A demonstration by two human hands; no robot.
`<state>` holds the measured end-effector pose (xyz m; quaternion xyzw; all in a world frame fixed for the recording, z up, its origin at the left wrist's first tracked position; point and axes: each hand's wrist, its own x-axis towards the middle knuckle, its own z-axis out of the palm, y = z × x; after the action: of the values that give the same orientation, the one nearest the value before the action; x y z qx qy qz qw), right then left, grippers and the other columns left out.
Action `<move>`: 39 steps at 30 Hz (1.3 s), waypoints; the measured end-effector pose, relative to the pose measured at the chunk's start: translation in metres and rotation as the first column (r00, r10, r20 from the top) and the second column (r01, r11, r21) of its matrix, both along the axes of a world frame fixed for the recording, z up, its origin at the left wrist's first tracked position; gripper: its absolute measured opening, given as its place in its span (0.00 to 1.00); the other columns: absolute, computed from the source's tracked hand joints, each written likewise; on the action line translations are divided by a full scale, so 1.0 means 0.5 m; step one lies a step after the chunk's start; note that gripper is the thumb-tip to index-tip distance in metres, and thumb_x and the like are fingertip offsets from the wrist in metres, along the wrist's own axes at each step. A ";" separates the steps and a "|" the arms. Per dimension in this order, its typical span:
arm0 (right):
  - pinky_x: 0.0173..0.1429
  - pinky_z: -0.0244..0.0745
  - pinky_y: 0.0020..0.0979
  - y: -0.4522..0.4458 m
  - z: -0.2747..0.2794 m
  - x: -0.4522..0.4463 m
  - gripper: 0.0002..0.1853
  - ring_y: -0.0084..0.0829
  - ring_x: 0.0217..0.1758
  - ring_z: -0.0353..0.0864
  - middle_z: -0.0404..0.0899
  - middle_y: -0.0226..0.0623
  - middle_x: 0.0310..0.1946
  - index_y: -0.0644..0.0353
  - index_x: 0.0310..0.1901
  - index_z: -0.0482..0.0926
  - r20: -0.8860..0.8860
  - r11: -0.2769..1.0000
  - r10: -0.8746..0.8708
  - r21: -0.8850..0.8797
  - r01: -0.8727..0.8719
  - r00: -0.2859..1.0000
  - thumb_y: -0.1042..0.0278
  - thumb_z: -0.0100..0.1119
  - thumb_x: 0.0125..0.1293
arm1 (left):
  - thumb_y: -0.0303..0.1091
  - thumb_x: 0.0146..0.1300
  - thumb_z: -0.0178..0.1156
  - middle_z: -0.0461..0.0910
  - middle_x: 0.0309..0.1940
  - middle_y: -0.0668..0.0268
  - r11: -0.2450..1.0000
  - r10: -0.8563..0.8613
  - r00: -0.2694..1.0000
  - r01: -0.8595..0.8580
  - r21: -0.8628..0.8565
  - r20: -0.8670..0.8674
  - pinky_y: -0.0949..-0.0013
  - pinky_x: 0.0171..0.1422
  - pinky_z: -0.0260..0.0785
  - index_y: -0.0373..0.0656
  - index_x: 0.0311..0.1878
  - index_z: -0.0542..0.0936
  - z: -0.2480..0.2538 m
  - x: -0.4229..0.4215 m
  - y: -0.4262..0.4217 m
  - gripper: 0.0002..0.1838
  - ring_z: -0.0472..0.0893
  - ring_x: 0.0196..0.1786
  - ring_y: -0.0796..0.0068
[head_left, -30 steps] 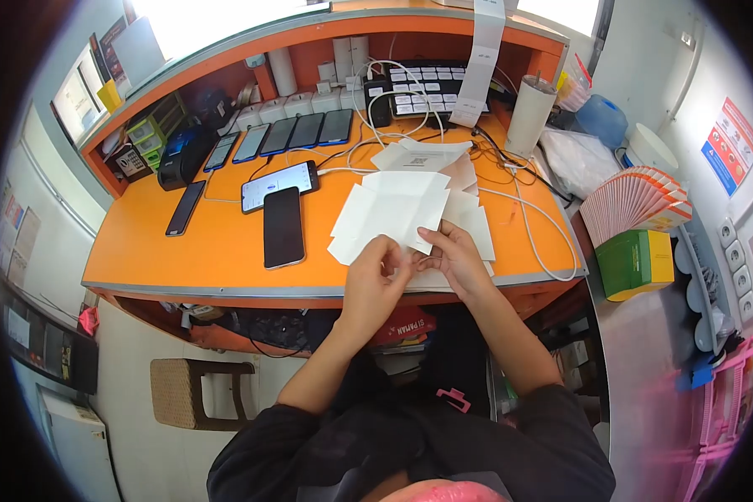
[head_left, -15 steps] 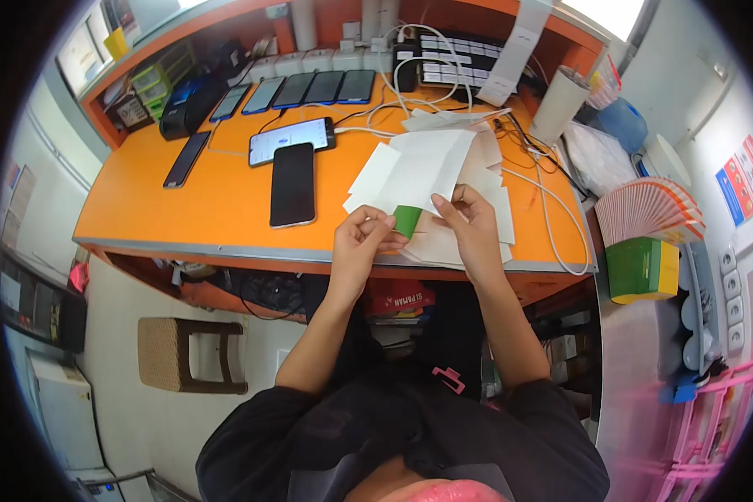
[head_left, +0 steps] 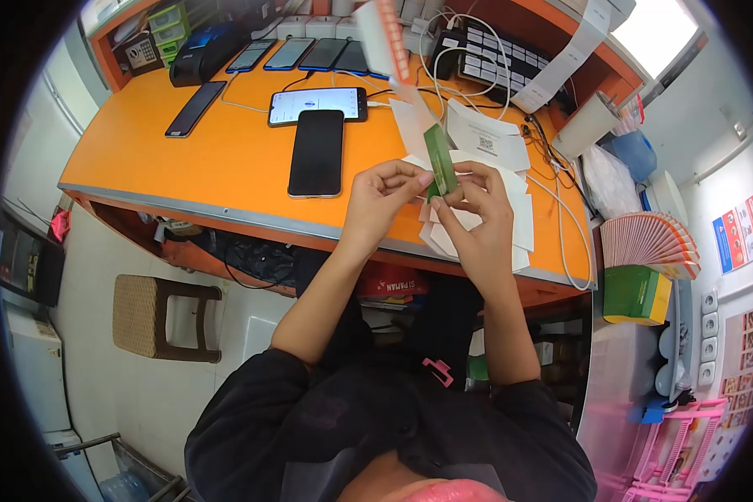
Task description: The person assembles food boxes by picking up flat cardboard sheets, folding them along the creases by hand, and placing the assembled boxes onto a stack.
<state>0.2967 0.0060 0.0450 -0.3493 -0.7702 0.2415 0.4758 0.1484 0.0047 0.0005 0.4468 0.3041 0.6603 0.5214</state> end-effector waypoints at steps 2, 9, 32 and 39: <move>0.45 0.73 0.32 -0.001 -0.010 -0.015 0.04 0.35 0.46 0.75 0.72 0.43 0.42 0.66 0.27 0.78 -0.116 0.998 -0.062 0.007 0.063 0.991 0.76 0.63 0.50 | 0.28 0.61 0.59 0.81 0.35 0.63 1.000 -0.017 0.999 0.016 0.017 0.046 0.76 0.47 0.72 0.34 0.40 0.78 -0.003 0.003 0.002 0.07 0.80 0.39 0.79; 0.45 0.70 0.32 -0.004 -0.031 -0.030 0.03 0.33 0.42 0.75 0.74 0.38 0.37 0.65 0.26 0.79 -0.107 0.973 -0.168 0.141 0.182 0.980 0.77 0.63 0.50 | 0.22 0.58 0.60 0.81 0.39 0.60 0.996 -0.030 0.980 0.012 0.087 0.198 0.74 0.52 0.72 0.33 0.43 0.78 -0.052 0.006 -0.003 0.09 0.80 0.44 0.76; 0.47 0.69 0.29 -0.028 -0.023 -0.038 0.08 0.32 0.42 0.76 0.76 0.39 0.38 0.65 0.39 0.83 -0.335 0.984 -0.175 -0.036 0.173 0.926 0.72 0.61 0.59 | 0.24 0.58 0.62 0.80 0.42 0.61 0.995 -0.005 0.977 -0.016 0.099 0.214 0.74 0.52 0.71 0.34 0.46 0.76 -0.034 0.022 0.008 0.13 0.79 0.45 0.76; 0.53 0.68 0.30 -0.020 -0.024 -0.038 0.09 0.33 0.47 0.75 0.76 0.41 0.41 0.66 0.41 0.82 -0.320 0.971 -0.170 0.107 0.214 0.932 0.75 0.60 0.59 | 0.23 0.58 0.61 0.77 0.43 0.63 0.986 0.021 0.978 -0.055 0.157 0.210 0.76 0.51 0.69 0.36 0.47 0.72 0.003 0.049 0.006 0.14 0.77 0.46 0.79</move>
<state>0.2776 -0.0040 0.0328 -0.3467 -0.6634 0.1906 0.6351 0.1729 0.0078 0.0020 0.4104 0.2021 0.7356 0.4997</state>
